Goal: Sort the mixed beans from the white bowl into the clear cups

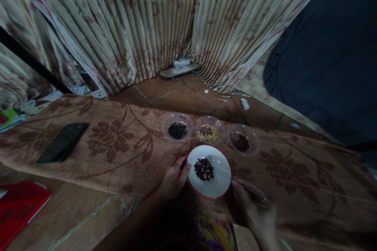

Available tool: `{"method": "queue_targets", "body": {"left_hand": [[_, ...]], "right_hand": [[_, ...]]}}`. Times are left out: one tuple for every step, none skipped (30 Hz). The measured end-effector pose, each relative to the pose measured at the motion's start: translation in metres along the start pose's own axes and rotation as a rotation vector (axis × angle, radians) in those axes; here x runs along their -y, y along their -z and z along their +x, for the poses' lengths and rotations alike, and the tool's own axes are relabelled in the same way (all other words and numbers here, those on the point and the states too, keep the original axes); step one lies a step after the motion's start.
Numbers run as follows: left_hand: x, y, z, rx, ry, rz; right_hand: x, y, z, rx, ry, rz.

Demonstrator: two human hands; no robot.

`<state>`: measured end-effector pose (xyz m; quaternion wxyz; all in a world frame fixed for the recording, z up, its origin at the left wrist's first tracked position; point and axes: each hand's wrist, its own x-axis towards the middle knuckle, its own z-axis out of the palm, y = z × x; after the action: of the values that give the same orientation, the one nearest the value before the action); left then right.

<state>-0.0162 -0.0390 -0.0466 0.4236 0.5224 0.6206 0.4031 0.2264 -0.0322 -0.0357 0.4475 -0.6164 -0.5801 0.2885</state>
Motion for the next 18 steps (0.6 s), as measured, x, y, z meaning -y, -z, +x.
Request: {"method": "queue_targets", "body": {"left_hand": [[0.0003,-0.0001,0.0001,0.003,-0.001,0.006],[0.0006,-0.0002,0.0001,0.006,-0.001,0.011],[0.001,-0.0003,0.0002,0.007,-0.001,0.015],[0.0012,-0.0004,0.0002,0.005,-0.001,0.017],[0.0014,-0.0005,0.0001,0.003,0.001,0.017],[0.0016,-0.0005,0.0,0.001,0.001,0.014],[0.0016,-0.0005,-0.0001,0.001,-0.001,0.01],[0.0016,-0.0003,-0.0003,0.001,-0.006,0.006],[0.0016,-0.0001,-0.0004,0.002,-0.012,0.003],[0.0017,0.0001,-0.0005,0.003,-0.018,0.0],[0.0018,0.0003,-0.0006,0.005,-0.02,-0.001],[0.0019,0.0005,-0.0006,0.006,-0.019,0.0],[0.0021,0.0006,-0.0005,0.007,-0.015,0.002],[0.0024,0.0007,-0.0004,0.008,-0.01,0.004],[0.0027,0.0007,-0.0003,0.007,-0.008,0.005],[0.0029,0.0007,-0.0002,0.006,-0.008,0.006],[0.003,0.0007,-0.0001,0.007,-0.009,0.007],[0.0031,0.0007,0.0,0.008,-0.013,0.009]], "right_hand": [[-0.0007,-0.0003,-0.0021,0.04,-0.026,-0.013],[-0.001,-0.0005,-0.0034,0.063,-0.042,-0.019],[-0.001,-0.0006,-0.0041,0.07,-0.046,-0.019],[-0.0007,-0.0007,-0.0044,0.07,-0.037,-0.014],[-0.0001,-0.0008,-0.0045,0.069,-0.021,-0.01],[0.0007,-0.001,-0.0044,0.075,-0.007,-0.009],[0.0017,-0.0013,-0.0044,0.082,0.005,-0.012],[0.0027,-0.0018,-0.0044,0.09,0.015,-0.018],[0.0038,-0.0023,-0.0044,0.096,0.02,-0.024],[0.0048,-0.0029,-0.0045,0.099,0.02,-0.029],[0.0055,-0.0035,-0.0046,0.094,0.017,-0.035],[0.006,-0.0041,-0.0047,0.091,0.012,-0.041],[0.0061,-0.0046,-0.0049,0.091,0.006,-0.047],[0.006,-0.0051,-0.0051,0.091,0.0,-0.05],[0.0056,-0.0055,-0.0053,0.091,-0.005,-0.051],[0.0051,-0.0059,-0.0056,0.092,-0.009,-0.051],[0.0046,-0.0062,-0.006,0.09,-0.014,-0.052],[0.004,-0.0065,-0.0064,0.087,-0.019,-0.053]]}}
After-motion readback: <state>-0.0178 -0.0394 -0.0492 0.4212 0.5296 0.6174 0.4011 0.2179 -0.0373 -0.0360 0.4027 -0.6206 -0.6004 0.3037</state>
